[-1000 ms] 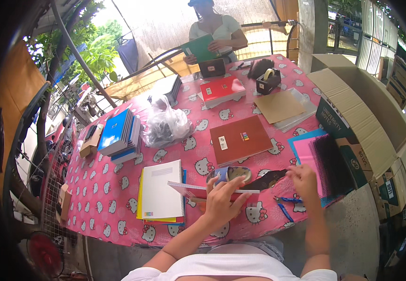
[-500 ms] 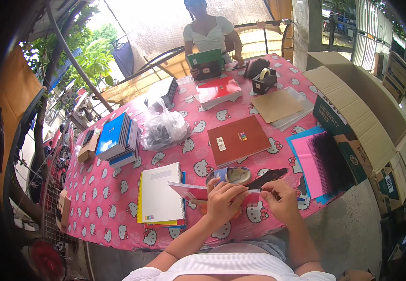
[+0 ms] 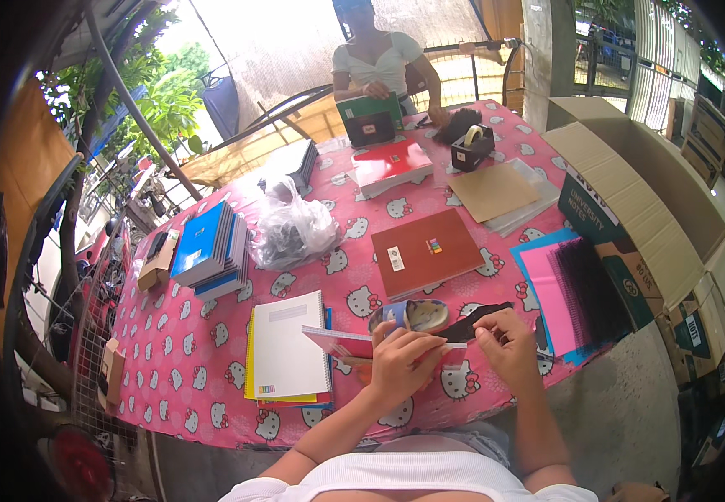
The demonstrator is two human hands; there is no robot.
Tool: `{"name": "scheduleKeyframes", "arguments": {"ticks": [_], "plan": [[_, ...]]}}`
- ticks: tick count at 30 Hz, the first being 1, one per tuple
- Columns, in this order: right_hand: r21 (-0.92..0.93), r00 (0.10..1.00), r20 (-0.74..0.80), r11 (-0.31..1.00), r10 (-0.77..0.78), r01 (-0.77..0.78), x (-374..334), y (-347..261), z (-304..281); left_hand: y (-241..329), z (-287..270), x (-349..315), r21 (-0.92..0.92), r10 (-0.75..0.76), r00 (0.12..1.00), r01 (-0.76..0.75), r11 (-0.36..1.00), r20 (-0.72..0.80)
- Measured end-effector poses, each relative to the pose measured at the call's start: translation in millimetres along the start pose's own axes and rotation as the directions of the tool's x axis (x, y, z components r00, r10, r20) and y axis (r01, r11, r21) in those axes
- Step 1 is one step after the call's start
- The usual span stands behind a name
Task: The person trims the excess spiral binding from several notebooks using a pair of snips, placing each finished notebook into a stack.
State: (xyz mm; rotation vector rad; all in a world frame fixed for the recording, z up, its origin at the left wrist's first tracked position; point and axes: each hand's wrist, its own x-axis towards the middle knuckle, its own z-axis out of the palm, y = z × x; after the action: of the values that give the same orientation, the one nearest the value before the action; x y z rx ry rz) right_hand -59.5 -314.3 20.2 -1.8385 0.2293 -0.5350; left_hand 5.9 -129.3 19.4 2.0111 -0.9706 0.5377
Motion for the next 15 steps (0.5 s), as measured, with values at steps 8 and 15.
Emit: {"name": "scheduleKeyframes", "arguments": {"ticks": [8,15], "plan": [[0.167,0.972,0.19,0.971,0.138,-0.17,4.8,-4.3,-5.5,1.8,-2.5,0.3,-0.023,-0.024,0.999,0.024,0.999,0.022],[0.089,0.958,0.237,0.978,0.163,-0.188,5.4,-5.0,-3.4,-0.3,-1.6,0.3,-0.013,-0.031,0.999,0.031,0.999,0.026]]}}
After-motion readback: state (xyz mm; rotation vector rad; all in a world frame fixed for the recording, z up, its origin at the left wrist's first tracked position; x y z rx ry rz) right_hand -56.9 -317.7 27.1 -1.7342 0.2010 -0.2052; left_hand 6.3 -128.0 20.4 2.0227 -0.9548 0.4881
